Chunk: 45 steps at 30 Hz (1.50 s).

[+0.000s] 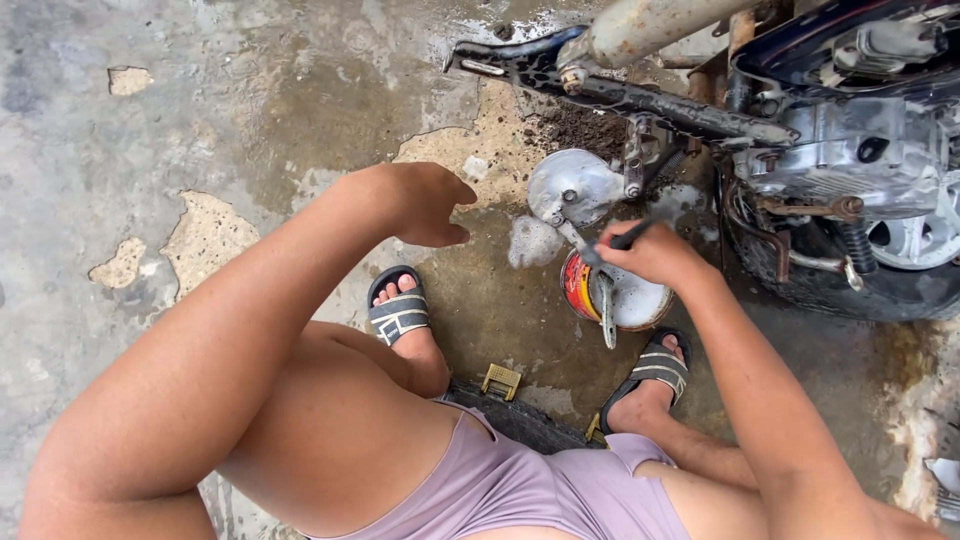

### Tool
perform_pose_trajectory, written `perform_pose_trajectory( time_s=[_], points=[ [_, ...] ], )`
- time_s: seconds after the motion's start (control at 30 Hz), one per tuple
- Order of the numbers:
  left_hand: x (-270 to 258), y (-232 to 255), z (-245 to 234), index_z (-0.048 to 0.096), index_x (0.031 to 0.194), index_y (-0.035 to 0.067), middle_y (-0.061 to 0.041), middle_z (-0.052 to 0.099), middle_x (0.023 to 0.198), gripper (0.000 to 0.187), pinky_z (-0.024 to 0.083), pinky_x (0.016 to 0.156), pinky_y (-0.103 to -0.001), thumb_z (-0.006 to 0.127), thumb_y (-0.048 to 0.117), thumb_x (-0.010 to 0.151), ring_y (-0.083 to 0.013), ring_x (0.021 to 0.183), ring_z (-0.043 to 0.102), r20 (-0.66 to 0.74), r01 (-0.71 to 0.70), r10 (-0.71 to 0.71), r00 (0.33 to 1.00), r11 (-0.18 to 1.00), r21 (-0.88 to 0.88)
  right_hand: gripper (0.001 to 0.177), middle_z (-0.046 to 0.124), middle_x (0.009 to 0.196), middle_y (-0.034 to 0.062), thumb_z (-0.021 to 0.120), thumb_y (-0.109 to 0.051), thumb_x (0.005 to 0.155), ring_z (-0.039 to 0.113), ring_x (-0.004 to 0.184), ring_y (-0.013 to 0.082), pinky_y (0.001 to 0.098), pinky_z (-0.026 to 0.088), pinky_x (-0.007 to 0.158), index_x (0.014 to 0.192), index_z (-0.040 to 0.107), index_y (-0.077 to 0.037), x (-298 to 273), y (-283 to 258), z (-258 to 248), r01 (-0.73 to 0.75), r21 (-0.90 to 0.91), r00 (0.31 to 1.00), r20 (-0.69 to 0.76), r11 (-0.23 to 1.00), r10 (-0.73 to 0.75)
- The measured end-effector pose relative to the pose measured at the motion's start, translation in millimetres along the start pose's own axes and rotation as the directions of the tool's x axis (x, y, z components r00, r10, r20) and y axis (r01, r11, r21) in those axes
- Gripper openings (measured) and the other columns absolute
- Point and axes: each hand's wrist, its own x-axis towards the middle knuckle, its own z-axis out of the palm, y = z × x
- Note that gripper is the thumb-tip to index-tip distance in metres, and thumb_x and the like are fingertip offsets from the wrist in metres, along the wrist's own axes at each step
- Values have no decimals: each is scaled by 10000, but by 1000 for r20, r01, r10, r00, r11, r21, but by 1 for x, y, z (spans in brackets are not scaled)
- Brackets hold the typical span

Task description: The person sits on the ground and scrubs the lower frame and engine area of a motorcycle using a brush and soapy water from a bucket. They repeatedly dip the brush into the bucket and scrub various parts of the bike's undercarriage.

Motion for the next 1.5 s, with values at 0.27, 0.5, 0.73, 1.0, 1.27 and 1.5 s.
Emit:
perform_pose_trajectory(
  time_s=[0.27,0.5,0.73,1.0,1.27,1.5],
  points=[
    [45,15,18,597,1423,196,-114,689,1280,551,578,953,-487,597,463,941,-316,1199,674,11,-18,17,1000,991,132,207,719,691,159,677,-270,985,677,647,281,377,534,626,1049,774,-100,3,28,15,-36,187,988,-143,982,63],
    [73,36,26,591,1418,178,-116,678,1295,560,579,955,-487,574,468,940,-303,1210,671,73,-70,55,996,971,227,191,719,649,112,671,-272,976,697,614,195,309,537,559,1000,751,-100,16,44,38,-33,384,976,-184,923,112],
    [68,48,19,578,1438,186,-97,704,1257,532,559,1008,-454,535,443,974,-279,1211,672,28,-60,54,998,951,304,171,689,629,94,683,-234,992,592,514,131,210,464,469,1066,723,-85,24,43,39,160,526,926,-373,836,57],
    [50,40,26,524,1482,291,-89,691,1253,565,574,996,-487,540,496,956,-315,1197,668,-2,11,-11,1000,990,143,461,735,730,140,632,-466,974,745,782,295,405,557,795,1126,774,-54,-14,54,-15,-282,221,950,-75,934,304],
    [59,23,42,574,1436,253,-104,711,1240,518,590,964,-450,548,464,964,-308,1172,692,-3,24,-24,1000,980,195,430,794,989,110,609,-476,881,710,1101,291,422,549,974,1126,795,-176,-20,80,41,-404,199,909,-26,893,416],
    [56,50,27,528,1468,292,-98,691,1274,555,584,980,-467,538,500,953,-311,1208,668,-39,16,-9,999,982,188,222,706,686,156,624,-213,889,589,501,185,296,490,480,1007,770,-95,-27,74,11,-127,554,939,-199,823,279]
  ],
)
